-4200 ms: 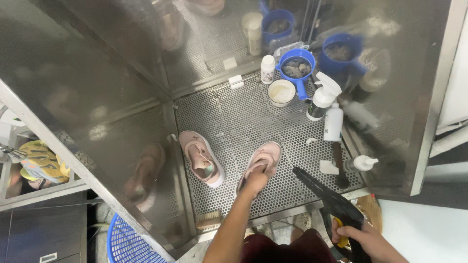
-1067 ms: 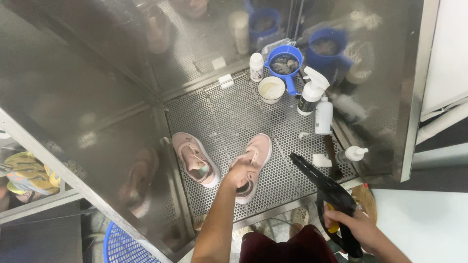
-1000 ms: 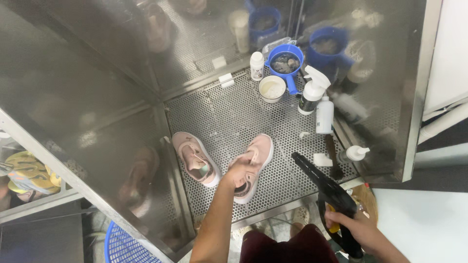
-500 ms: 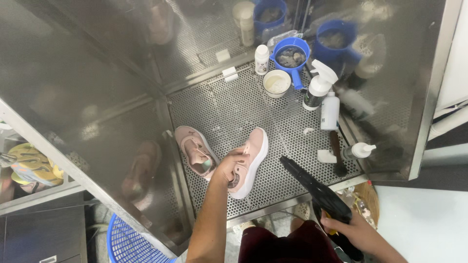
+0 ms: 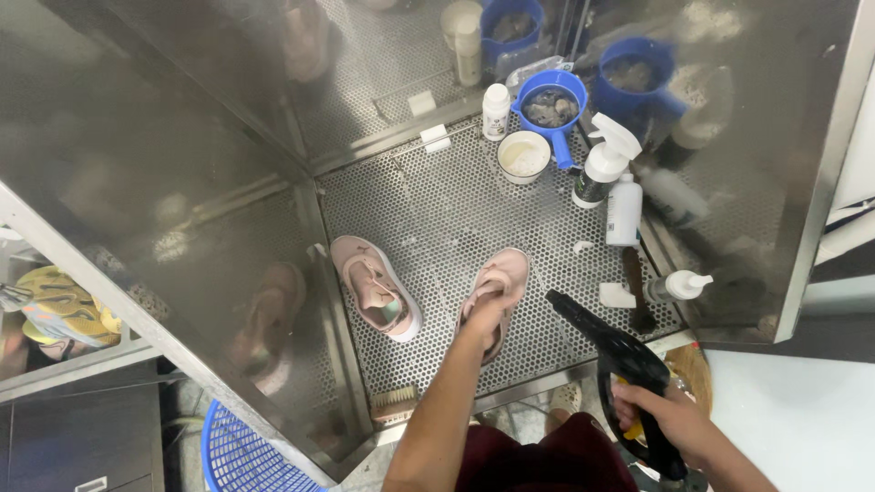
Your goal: The person uses a handheld pressure washer to clean a pair of pink sneakers on a perforated metal work surface. They hold one shoe at a time, spraying the upper, sole, and interior while rotating the shoe to cover different areas. Cleaning supplies and containers are visible nearby.
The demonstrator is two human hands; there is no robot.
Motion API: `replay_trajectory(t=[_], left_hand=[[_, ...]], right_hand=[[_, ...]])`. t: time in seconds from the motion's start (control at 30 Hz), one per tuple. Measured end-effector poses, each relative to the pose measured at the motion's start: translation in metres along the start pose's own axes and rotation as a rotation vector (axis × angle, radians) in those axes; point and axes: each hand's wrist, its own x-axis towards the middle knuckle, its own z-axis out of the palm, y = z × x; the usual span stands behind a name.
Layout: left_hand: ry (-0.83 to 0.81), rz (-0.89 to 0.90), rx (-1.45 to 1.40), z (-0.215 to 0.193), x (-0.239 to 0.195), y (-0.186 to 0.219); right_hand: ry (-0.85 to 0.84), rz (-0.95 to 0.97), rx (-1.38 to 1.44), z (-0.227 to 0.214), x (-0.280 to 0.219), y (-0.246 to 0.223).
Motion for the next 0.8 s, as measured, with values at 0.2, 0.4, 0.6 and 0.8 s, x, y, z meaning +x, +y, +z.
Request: replay_trajectory(t=[0.2, 0.4, 0.6, 0.8], left_hand=[[-0.012, 0.126, 0.029, 0.014, -0.010, 0.020], [-0.018, 0.168, 0.077, 0.011, -0.007, 0.013], [-0.036, 0.159, 0.052, 0.009, -0.010, 0.016], [-0.050, 0.165, 0.073, 0.012, -0.010, 0.019]], right_hand=[[-0.024, -0.105, -0.103, 0.000, 0.005, 0.000], [0.062, 0.080, -0.162, 0.011, 0.013, -0.015], [0.037, -0.053, -0.167, 0.015, 0.014, -0.028], [0.059, -0.035, -0.156, 0.018, 0.016, -0.037]])
